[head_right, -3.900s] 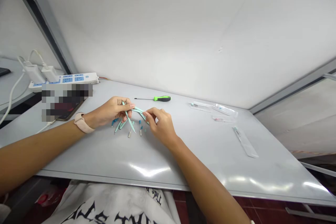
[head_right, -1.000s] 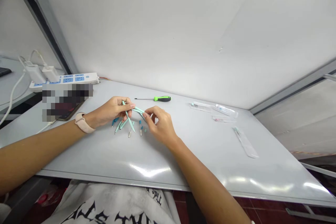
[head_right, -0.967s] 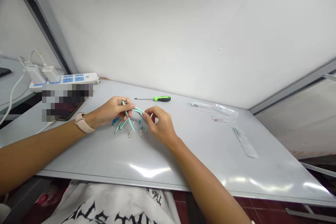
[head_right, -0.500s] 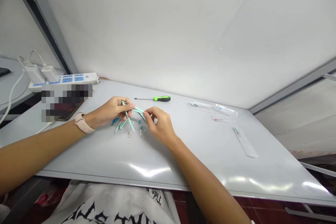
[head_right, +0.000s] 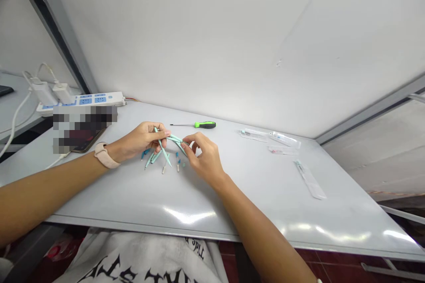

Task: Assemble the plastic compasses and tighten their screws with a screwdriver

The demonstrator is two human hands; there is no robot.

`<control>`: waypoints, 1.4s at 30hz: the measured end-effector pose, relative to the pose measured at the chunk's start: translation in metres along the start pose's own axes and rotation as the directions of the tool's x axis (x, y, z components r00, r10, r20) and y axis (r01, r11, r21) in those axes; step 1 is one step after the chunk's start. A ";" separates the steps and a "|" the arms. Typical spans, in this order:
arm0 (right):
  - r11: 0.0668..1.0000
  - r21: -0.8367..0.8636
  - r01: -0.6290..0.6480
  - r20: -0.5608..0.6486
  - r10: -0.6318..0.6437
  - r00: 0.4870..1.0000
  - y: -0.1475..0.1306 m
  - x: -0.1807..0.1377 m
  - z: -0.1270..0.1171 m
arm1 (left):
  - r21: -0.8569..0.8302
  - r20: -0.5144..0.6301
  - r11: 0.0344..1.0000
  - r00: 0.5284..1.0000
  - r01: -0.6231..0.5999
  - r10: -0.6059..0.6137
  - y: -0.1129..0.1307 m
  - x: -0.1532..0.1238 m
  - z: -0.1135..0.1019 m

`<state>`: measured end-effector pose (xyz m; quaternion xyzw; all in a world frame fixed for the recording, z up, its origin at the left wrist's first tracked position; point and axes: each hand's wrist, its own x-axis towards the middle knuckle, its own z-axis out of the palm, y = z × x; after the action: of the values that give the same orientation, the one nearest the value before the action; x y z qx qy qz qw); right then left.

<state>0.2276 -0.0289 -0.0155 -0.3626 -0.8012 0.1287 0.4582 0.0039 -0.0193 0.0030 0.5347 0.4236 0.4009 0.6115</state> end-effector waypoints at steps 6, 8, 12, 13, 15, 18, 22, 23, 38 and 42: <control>0.994 -0.057 0.095 -0.042 -0.097 0.994 -0.002 0.000 0.000 | -0.046 0.000 0.998 0.999 0.032 -0.032 0.001 0.001 0.002; 0.991 -0.063 0.122 -0.050 -0.125 0.991 -0.002 0.000 0.000 | -0.054 0.000 0.998 0.999 0.032 -0.032 0.001 0.000 0.002; 0.986 -0.073 0.151 -0.075 -0.157 0.985 0.001 0.000 0.001 | -0.075 -0.001 0.997 1.000 0.028 -0.028 0.001 0.000 0.002; 0.984 -0.073 0.166 -0.082 -0.171 0.982 0.002 0.000 0.002 | -0.079 0.001 0.996 1.000 0.030 -0.030 0.001 0.001 0.002; 0.980 -0.065 0.186 -0.091 -0.191 0.977 0.002 0.000 0.002 | -0.082 0.006 0.996 0.999 0.033 -0.032 0.001 0.001 0.002; 0.990 -0.051 0.131 -0.068 -0.134 0.989 0.002 0.000 0.001 | -0.078 0.004 0.997 1.000 0.029 -0.029 0.001 0.001 0.002; 0.999 -0.027 -0.044 0.010 0.044 0.999 -0.001 0.000 0.000 | -0.064 -0.003 0.998 1.000 0.020 -0.020 0.002 0.000 0.002; 0.997 -0.023 -0.078 0.027 0.078 0.997 -0.001 0.000 0.000 | -0.059 -0.003 0.998 1.000 0.019 -0.019 0.002 0.000 0.002; 1.000 0.014 -0.019 -0.004 0.020 1.000 -0.002 0.002 -0.001 | -0.027 -0.047 1.000 0.999 -0.005 0.004 0.001 0.001 0.001; 0.999 0.018 -0.027 0.035 0.026 0.999 0.001 0.003 -0.003 | -0.009 -0.072 1.000 0.997 -0.017 0.016 -0.001 0.002 0.001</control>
<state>0.2294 -0.0269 -0.0129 -0.3666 -0.8030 0.1485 0.4458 0.0053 -0.0178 0.0023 0.5203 0.4390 0.4272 0.5950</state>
